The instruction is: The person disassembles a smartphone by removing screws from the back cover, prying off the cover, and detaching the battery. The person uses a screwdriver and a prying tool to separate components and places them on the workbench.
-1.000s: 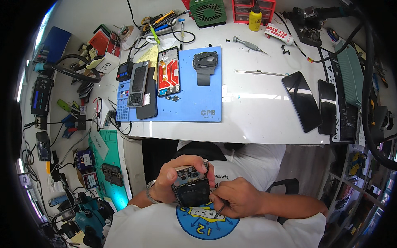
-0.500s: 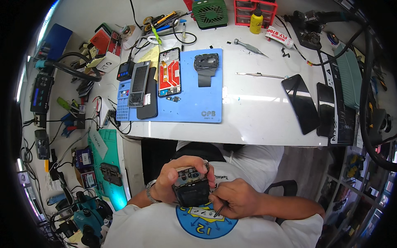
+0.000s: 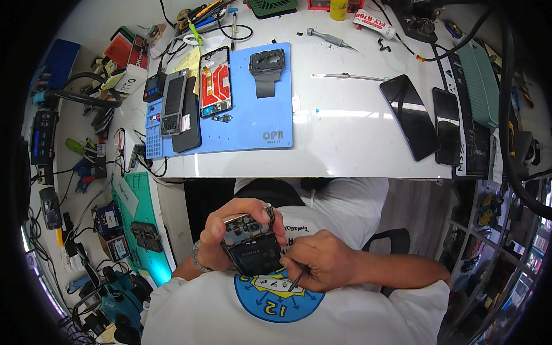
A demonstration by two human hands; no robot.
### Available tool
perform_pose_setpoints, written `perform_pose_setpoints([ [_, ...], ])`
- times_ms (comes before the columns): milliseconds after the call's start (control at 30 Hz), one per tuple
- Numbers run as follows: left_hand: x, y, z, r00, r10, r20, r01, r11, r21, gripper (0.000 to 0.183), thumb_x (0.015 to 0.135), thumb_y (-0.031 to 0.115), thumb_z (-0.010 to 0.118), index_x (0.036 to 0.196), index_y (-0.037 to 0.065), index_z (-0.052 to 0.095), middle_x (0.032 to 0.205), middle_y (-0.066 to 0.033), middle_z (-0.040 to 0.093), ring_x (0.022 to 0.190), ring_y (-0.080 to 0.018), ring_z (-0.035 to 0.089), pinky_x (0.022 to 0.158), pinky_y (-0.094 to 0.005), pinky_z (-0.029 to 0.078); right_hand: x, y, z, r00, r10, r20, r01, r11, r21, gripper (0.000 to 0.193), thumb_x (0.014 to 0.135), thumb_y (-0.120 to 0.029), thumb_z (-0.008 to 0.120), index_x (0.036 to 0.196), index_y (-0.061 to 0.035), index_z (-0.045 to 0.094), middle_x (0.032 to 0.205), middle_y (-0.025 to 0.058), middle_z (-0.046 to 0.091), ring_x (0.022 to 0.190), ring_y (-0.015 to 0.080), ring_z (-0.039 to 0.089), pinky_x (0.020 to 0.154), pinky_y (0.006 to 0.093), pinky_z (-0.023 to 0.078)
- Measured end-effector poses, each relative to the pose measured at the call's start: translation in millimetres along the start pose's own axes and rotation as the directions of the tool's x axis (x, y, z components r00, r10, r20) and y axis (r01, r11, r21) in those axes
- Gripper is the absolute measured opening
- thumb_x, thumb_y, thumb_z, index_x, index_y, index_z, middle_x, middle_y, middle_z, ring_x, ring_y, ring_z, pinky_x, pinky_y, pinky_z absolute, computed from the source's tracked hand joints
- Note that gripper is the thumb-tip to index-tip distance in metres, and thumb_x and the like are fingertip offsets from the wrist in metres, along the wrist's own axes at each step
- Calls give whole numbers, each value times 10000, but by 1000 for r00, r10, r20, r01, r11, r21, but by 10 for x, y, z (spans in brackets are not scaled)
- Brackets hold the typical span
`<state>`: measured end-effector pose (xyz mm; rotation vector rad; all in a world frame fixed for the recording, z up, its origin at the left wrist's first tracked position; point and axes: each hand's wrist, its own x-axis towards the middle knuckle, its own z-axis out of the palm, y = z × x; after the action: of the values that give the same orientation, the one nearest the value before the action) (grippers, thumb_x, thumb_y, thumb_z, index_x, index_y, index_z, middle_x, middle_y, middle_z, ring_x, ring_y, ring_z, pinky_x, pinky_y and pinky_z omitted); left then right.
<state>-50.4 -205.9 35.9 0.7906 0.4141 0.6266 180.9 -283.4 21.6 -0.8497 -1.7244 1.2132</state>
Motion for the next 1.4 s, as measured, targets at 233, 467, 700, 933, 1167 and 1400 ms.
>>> perform_pose_setpoints([
  [233, -11, 17, 1, 1000, 0, -1, 0, 1000, -1, 661, 1083, 551, 500, 1359, -42, 590, 1211, -247, 676, 1109, -281, 699, 993, -421, 577, 11, -21, 4, 1000, 5, -1, -5, 1000, 16, 141, 933, -18, 747, 822, -33, 662, 649, 84, 589, 473, 257, 577, 454, 382, 469],
  [467, -20, 1, -12, 1000, -1, -3, 1, 999, -34, 673, 1081, 562, 508, 1361, -44, 590, 1234, -249, 670, 1117, -284, 699, 1001, -423, 579, 0, -9, 10, 1000, 10, 8, -10, 1000, 25, 148, 934, -20, 745, 814, -34, 659, 638, 83, 582, 470, 254, 574, 453, 383, 468],
  [700, -11, -3, -30, 1000, -8, -3, 8, 1000, -5, 691, 1084, 579, 489, 1364, -44, 592, 1232, -249, 671, 1111, -286, 705, 995, -425, 585, -1, -15, -5, 1000, 16, 15, -16, 999, 32, 138, 934, -18, 746, 824, -34, 664, 637, 78, 575, 467, 247, 571, 451, 377, 464],
  [933, -22, -6, -34, 999, -9, -31, 9, 1000, 0, 759, 1083, 656, 464, 1355, -41, 592, 1221, -253, 671, 1108, -287, 707, 984, -426, 589, 0, -21, -4, 1000, 9, 8, -9, 1000, 25, 123, 932, -28, 759, 840, -31, 676, 648, 75, 580, 472, 244, 575, 454, 375, 465],
  [1167, 6, 25, -32, 998, -24, -49, 26, 999, 25, 820, 1069, 729, 443, 1363, -22, 590, 1204, -240, 667, 1098, -280, 705, 962, -422, 596, 24, -50, -20, 1000, 11, 14, -12, 1000, 23, 115, 930, -26, 755, 845, -31, 678, 653, 78, 587, 475, 251, 579, 454, 375, 471],
  [1400, 1, 39, -76, 991, -46, -130, 58, 994, 92, 884, 1034, 805, 450, 1397, 11, 590, 1219, -190, 674, 1113, -256, 709, 924, -380, 596, 48, -136, -53, 1000, -14, 18, 13, 999, 35, 110, 925, -36, 756, 849, -38, 676, 650, 72, 579, 453, 244, 558, 425, 382, 447],
])
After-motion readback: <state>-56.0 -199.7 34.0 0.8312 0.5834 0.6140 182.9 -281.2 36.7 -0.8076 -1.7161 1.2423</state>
